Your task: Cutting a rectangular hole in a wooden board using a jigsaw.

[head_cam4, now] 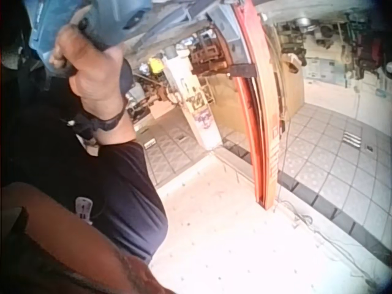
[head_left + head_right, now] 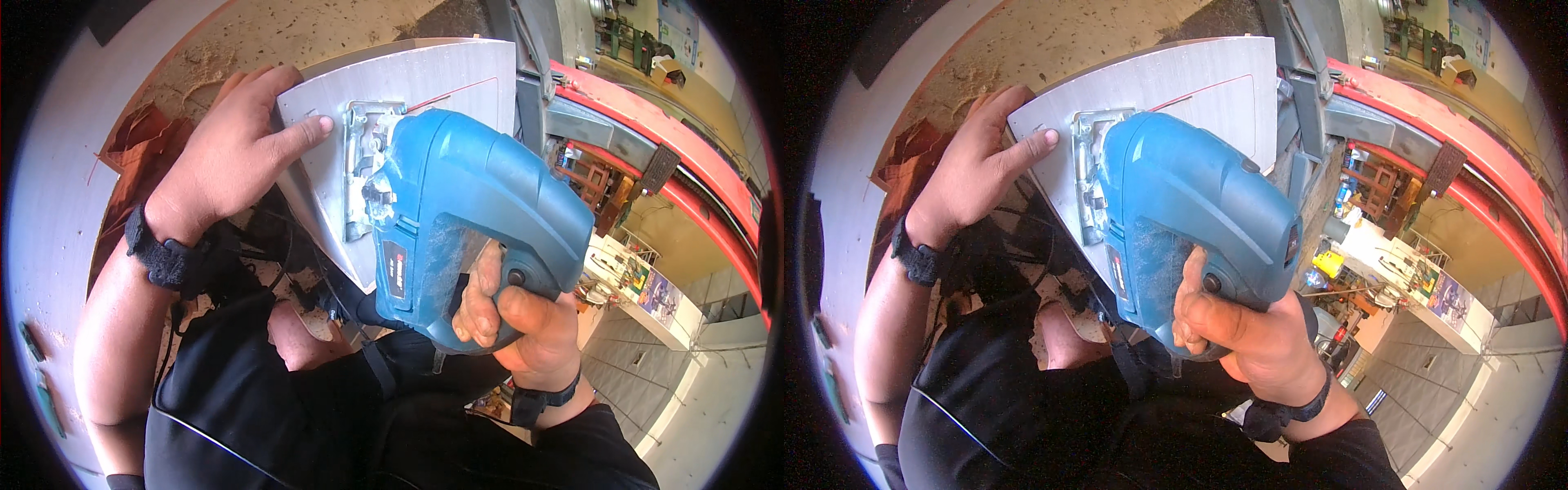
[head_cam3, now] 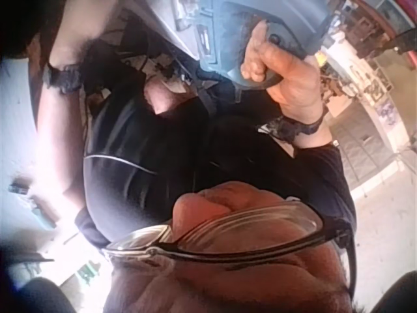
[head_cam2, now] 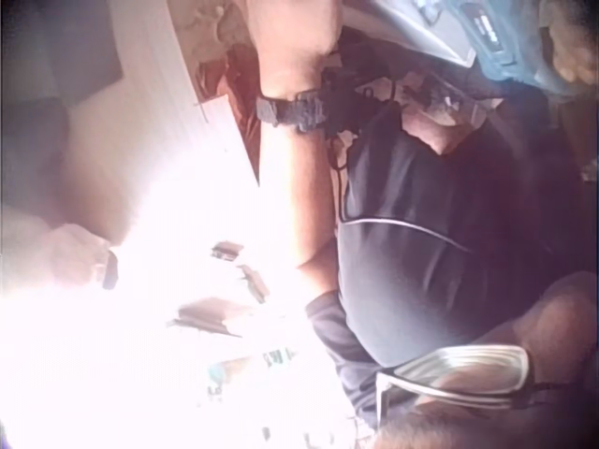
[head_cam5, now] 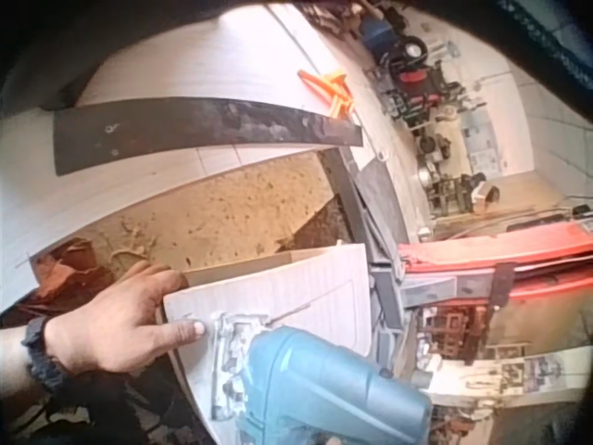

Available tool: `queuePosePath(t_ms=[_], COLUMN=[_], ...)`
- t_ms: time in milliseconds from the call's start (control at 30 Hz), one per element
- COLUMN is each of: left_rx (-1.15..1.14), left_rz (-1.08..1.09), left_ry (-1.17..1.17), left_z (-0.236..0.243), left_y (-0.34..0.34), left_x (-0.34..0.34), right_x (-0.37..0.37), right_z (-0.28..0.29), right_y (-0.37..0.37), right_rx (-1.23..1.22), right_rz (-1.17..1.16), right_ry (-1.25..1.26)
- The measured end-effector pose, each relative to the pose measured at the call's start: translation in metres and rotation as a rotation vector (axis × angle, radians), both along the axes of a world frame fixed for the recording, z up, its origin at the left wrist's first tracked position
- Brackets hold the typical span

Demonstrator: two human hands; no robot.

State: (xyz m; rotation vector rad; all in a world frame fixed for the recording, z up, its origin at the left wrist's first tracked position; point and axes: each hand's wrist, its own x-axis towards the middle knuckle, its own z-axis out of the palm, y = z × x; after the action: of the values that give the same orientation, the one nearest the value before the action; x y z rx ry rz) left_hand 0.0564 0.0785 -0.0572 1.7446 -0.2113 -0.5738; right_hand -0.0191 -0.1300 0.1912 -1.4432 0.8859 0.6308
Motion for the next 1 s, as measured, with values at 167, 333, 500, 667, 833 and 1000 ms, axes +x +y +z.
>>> queuePosePath(t_ms=[167, 333, 500, 667, 833, 1000], left_rx=[0.012, -0.037, 0.014, 0.021, 0.128, 0.261], left_rz=[0.001, 0.043, 0.047, 0.039, 0.056, -0.037], left_ry=[0.045, -0.053, -0.083, -0.036, -0.027, 0.0], left_z=[0.004, 0.004, 0.005, 0.003, 0.016, 0.027], left_y=[-0.002, -0.001, 0.003, 0.003, 0.006, 0.002], left_x=[-0.001, 0.0, -0.008, -0.009, -0.011, 0.01], right_x=[-0.008, -0.003, -0.008, -0.004, -0.012, -0.012], right_z=[0.004, 0.002, 0.0, 0.0, -0.001, 0.005], right_y=[0.01, 0.004, 0.013, 0.004, 0.001, -0.008], right_rx=[-0.146, -0.064, 0.003, 0.083, 0.087, 0.095], right_rz=[0.097, 0.104, 0.072, -0.018, 0.07, 0.193], right_ry=[-0.022, -0.028, -0.069, -0.017, -0.055, 0.032])
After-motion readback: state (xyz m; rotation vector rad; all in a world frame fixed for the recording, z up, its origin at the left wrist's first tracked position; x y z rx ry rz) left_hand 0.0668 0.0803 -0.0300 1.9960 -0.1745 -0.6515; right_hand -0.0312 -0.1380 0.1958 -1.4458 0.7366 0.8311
